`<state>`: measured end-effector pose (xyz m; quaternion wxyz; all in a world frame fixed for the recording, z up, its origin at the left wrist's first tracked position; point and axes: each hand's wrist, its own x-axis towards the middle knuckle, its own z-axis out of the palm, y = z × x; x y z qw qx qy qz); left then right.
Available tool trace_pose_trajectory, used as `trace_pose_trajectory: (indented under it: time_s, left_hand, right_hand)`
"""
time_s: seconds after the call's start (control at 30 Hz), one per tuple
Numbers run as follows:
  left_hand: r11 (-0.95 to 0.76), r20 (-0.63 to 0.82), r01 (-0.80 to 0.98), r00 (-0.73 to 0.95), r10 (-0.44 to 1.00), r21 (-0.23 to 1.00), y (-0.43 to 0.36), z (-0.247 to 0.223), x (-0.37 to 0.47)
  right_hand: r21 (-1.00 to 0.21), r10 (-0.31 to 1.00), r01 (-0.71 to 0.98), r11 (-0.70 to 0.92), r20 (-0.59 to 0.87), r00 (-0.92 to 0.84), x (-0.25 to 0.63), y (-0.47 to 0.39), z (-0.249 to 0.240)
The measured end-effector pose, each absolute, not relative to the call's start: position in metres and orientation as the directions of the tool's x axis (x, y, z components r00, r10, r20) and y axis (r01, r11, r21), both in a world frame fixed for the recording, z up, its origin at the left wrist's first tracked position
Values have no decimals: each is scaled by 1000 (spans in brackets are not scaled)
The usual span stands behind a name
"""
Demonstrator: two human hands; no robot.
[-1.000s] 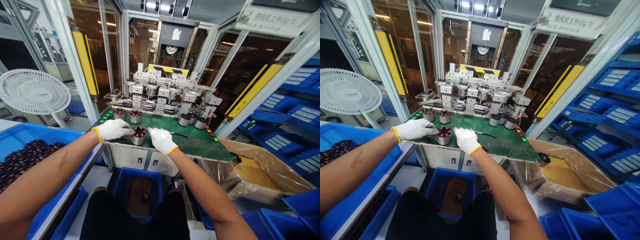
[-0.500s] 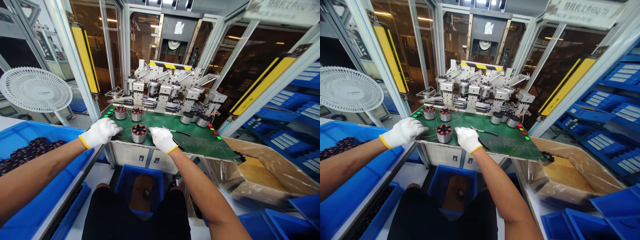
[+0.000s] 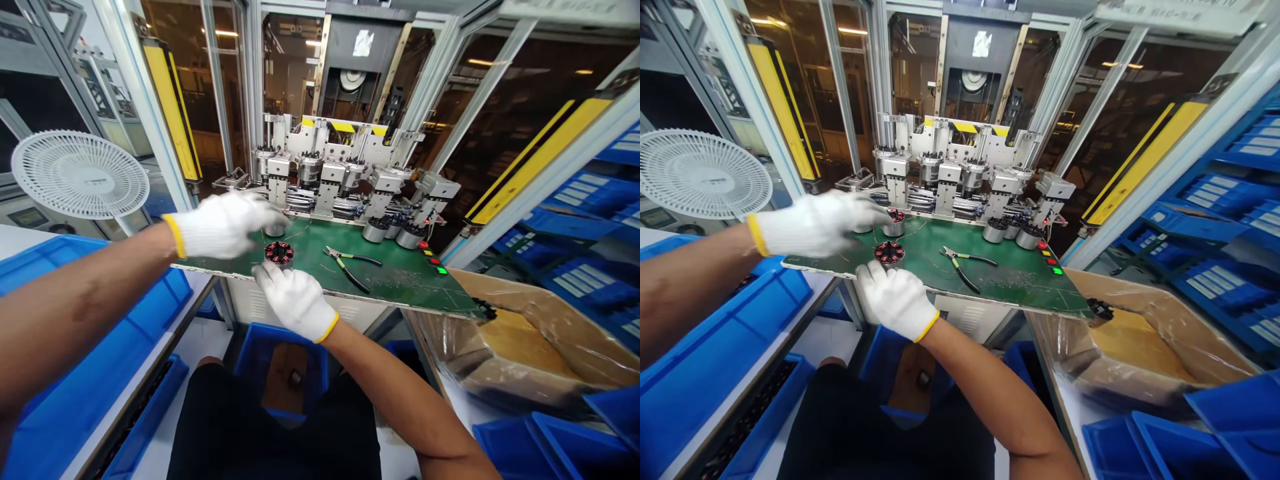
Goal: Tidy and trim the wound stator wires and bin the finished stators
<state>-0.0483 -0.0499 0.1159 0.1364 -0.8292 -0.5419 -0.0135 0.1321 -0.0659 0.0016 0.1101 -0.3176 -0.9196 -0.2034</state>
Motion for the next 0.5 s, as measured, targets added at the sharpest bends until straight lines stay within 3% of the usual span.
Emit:
trace_pose_trajectory:
  time_s: [0.1,0.2,0.27,0.33,0.43,0.5]
  left_hand:
    - [-547,63,806,572,818,-225,-34,85,-18]
    - [-489,79,860,503,861,-143,-21,54,-11]
    - [-424,69,905,425,902,-28,-17,44,-13]
    - [-381,59,922,377,924,75,-14,40,-16]
    - [-386,78,909,378,922,160,-11,37,-17]
    - [-412,84,891,403,911,191,-10,36,-16]
  right_hand:
    - [287,504,574,767,284,-815,134,-78,-14]
    - [159,450,510,845,303,-840,153,-78,-15]
    - [-60,505,528,847,405,-762,168,-64,-7]
    - [-390,635,500,773,483,-603,179,-38,2]
    - [-831,818,240,502,365,-444,179,11,7]
    - [-955,868,36,294,251,-429,170,37,4]
